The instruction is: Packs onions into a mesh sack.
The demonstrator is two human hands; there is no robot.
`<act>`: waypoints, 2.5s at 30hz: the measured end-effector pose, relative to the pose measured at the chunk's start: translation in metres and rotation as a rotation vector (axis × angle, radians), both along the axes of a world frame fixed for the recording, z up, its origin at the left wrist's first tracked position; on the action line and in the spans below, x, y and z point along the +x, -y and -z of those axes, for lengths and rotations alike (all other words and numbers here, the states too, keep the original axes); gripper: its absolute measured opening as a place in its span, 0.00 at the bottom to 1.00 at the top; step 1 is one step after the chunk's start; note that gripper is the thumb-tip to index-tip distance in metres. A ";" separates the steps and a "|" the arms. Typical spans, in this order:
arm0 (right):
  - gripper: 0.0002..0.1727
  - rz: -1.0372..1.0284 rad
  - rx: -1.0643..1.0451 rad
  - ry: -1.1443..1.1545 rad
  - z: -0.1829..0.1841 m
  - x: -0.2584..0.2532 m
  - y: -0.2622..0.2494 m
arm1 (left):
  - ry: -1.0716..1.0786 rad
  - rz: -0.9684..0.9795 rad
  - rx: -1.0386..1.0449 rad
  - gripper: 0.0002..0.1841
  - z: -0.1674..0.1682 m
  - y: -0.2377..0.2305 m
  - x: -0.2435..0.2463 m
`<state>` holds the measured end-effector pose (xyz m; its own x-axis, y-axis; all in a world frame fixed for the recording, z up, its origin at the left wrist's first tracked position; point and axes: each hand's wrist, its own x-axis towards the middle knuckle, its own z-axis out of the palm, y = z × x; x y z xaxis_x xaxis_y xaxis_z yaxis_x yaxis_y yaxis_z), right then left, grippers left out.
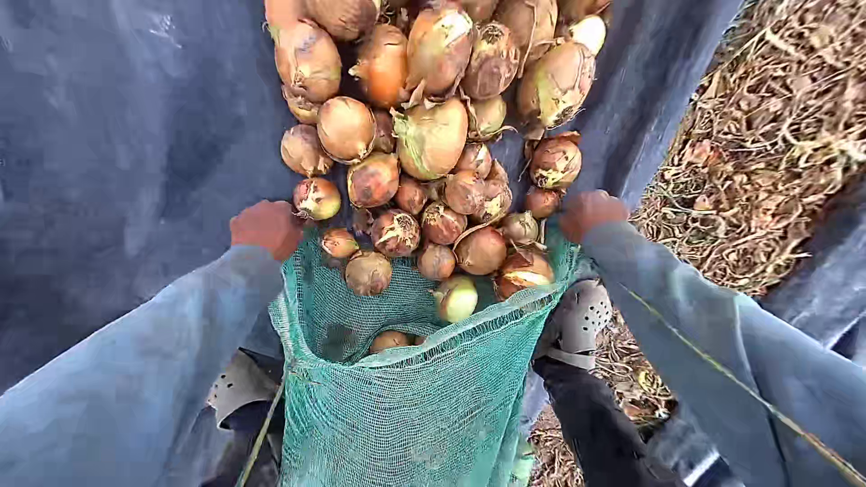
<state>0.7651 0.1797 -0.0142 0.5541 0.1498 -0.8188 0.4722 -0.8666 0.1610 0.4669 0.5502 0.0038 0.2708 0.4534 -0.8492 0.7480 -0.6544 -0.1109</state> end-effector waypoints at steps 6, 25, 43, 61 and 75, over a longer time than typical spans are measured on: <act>0.32 0.623 0.387 0.043 0.001 0.021 -0.019 | 0.204 -0.127 0.081 0.22 -0.002 -0.051 0.007; 0.30 0.592 0.848 -0.360 0.030 0.001 -0.113 | 0.862 -1.514 -0.680 0.18 0.013 0.012 0.078; 0.34 0.555 0.544 -0.576 0.014 -0.032 -0.103 | 0.617 -1.176 -0.896 0.41 -0.010 0.052 0.072; 0.37 0.302 0.627 -0.355 -0.059 -0.076 -0.105 | 0.689 -0.337 -0.002 0.30 -0.024 0.002 0.052; 0.25 0.120 0.435 -0.593 -0.021 -0.101 -0.067 | 0.568 -0.554 -0.863 0.16 -0.009 0.082 0.028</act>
